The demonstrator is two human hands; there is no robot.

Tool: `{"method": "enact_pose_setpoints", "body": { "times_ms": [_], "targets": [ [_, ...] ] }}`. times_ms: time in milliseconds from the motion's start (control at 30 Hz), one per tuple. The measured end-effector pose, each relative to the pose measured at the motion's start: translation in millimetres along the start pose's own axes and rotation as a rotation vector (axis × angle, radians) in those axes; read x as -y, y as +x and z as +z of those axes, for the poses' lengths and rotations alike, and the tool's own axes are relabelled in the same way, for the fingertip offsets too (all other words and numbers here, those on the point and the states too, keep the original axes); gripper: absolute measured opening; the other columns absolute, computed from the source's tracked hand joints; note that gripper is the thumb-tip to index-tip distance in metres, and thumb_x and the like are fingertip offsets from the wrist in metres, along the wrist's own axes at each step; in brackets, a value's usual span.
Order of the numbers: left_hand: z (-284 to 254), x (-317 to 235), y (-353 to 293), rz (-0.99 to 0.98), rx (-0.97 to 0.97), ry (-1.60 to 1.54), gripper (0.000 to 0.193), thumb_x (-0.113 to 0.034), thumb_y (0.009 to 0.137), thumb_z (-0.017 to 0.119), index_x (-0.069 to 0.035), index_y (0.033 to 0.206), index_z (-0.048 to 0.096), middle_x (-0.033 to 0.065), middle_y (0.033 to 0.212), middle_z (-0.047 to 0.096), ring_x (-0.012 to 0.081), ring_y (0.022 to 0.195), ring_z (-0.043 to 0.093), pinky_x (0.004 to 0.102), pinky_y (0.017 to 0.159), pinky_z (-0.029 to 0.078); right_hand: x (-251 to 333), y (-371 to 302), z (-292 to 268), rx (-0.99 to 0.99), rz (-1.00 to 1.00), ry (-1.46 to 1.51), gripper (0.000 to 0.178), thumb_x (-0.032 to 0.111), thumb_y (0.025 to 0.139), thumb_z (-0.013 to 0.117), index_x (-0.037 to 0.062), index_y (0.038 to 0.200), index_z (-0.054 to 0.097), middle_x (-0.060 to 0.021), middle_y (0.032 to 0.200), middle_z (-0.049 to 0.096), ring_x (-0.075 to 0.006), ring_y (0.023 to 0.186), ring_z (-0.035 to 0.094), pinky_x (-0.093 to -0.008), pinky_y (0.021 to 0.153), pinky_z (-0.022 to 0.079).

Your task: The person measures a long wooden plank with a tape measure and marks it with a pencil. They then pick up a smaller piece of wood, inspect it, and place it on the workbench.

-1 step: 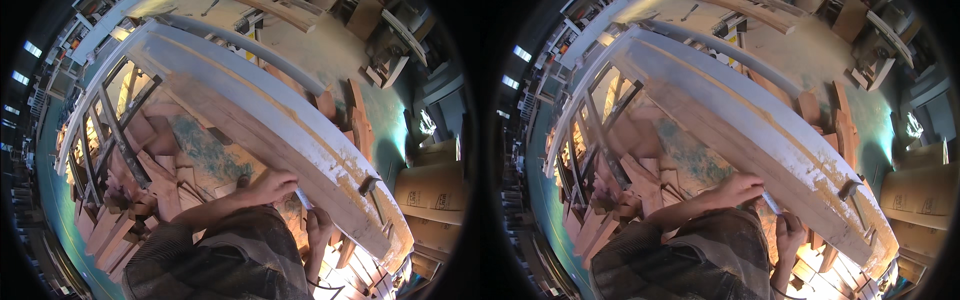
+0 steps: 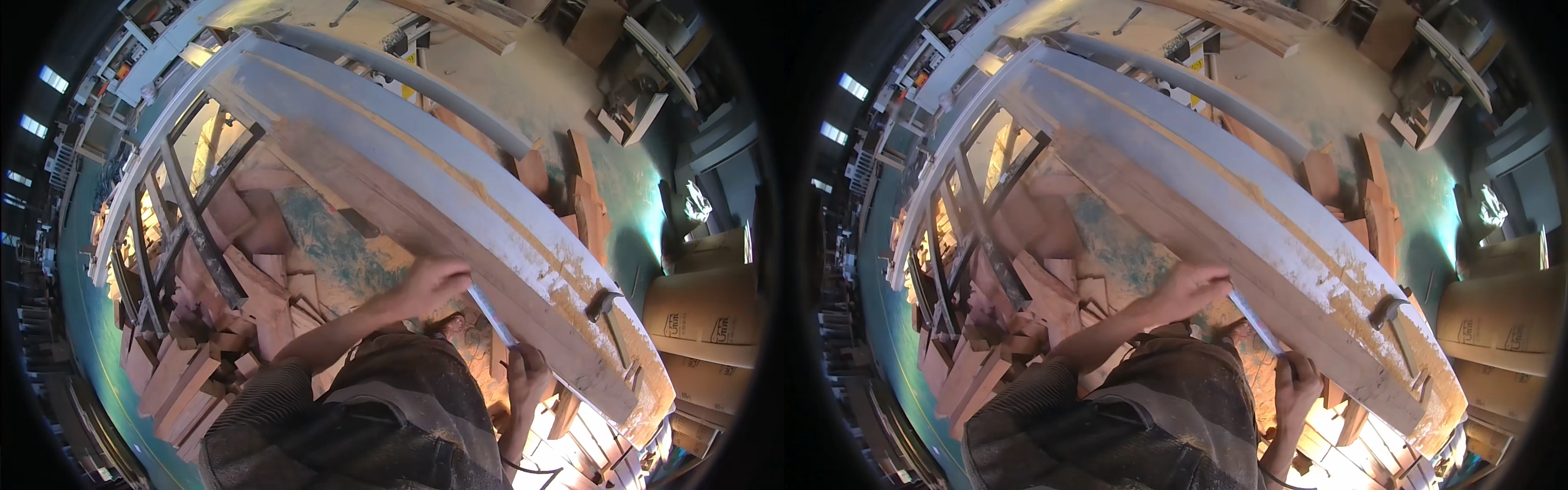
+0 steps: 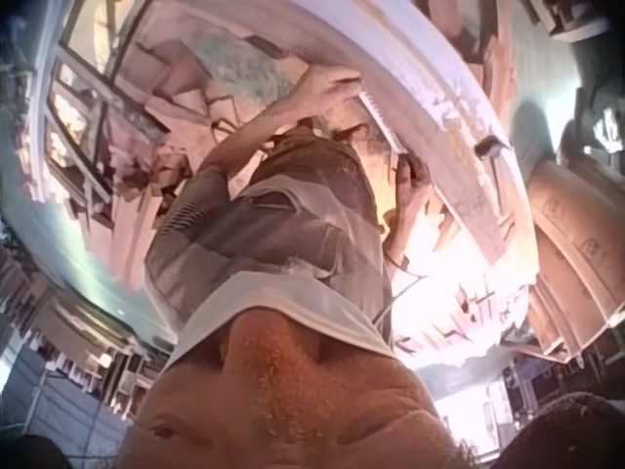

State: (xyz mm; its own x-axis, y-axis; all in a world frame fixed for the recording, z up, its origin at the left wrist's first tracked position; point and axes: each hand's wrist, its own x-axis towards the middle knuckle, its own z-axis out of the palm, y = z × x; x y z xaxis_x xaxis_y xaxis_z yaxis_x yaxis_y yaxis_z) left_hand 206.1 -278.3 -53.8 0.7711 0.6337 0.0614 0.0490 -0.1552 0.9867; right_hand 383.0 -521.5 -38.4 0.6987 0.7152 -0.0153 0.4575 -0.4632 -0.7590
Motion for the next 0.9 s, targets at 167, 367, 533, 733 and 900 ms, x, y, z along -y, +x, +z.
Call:
{"method": "enact_pose_setpoints", "body": {
  "times_ms": [167, 367, 533, 733, 900],
  "targets": [
    [-210.9, 41.4, 32.0, -0.156, -0.616, -0.037, 0.022, -0.021, 0.099, 0.064, 0.000, 0.104, 0.070, -0.0019, 0.084, 0.062, 0.0091, 0.082, 0.059, 0.0268, 0.074, 0.048, -74.6, -11.5, -72.0, -0.094, 0.085, -0.222, 0.021, 0.012, 0.083, 0.065, -0.0046, 0.093, 0.074, -0.0179, 0.082, 0.069, -0.0246, 0.071, 0.067, -0.0390, 0.065, 0.051],
    [-386.2, 94.4, 53.5, -0.300, -0.726, 0.422, 0.026, -0.024, 0.095, 0.062, -0.001, 0.095, 0.072, 0.0089, 0.083, 0.066, 0.0201, 0.081, 0.063, 0.0351, 0.074, 0.048, -40.6, 4.1, -79.7, -0.105, 0.044, -0.260, 0.018, 0.010, 0.084, 0.065, -0.0049, 0.089, 0.073, -0.0180, 0.080, 0.068, -0.0291, 0.070, 0.065, -0.0425, 0.067, 0.049],
    [-434.0, 116.9, 76.1, -0.218, -0.570, 0.813, 0.028, -0.028, 0.096, 0.057, -0.006, 0.104, 0.072, 0.0178, 0.098, 0.070, 0.0389, 0.094, 0.065, 0.0467, 0.082, 0.049, 3.5, 47.8, -55.3, -0.112, -0.130, -0.377, 0.013, 0.008, 0.085, 0.067, -0.0013, 0.091, 0.074, -0.0179, 0.083, 0.069, -0.0324, 0.073, 0.067, -0.0422, 0.068, 0.050],
    [-437.0, 119.0, 96.1, -0.337, -0.537, 1.038, 0.032, -0.029, 0.097, 0.051, -0.012, 0.115, 0.072, 0.0187, 0.114, 0.071, 0.0426, 0.110, 0.064, 0.0501, 0.094, 0.050, 31.3, 67.6, -50.1, -0.173, -0.145, -0.436, 0.010, 0.005, 0.085, 0.069, 0.0018, 0.091, 0.076, -0.0166, 0.084, 0.069, -0.0342, 0.076, 0.067, -0.0424, 0.071, 0.051],
    [-469.2, 149.8, 101.5, -0.265, -0.384, 1.230, 0.035, -0.030, 0.096, 0.048, -0.009, 0.113, 0.071, 0.0226, 0.117, 0.069, 0.0472, 0.110, 0.063, 0.0539, 0.093, 0.050, 28.8, 78.1, -44.5, -0.152, -0.160, -0.452, 0.007, 0.010, 0.085, 0.071, 0.0062, 0.086, 0.076, -0.0140, 0.085, 0.071, -0.0338, 0.075, 0.068, -0.0415, 0.068, 0.053]
  ]
}}
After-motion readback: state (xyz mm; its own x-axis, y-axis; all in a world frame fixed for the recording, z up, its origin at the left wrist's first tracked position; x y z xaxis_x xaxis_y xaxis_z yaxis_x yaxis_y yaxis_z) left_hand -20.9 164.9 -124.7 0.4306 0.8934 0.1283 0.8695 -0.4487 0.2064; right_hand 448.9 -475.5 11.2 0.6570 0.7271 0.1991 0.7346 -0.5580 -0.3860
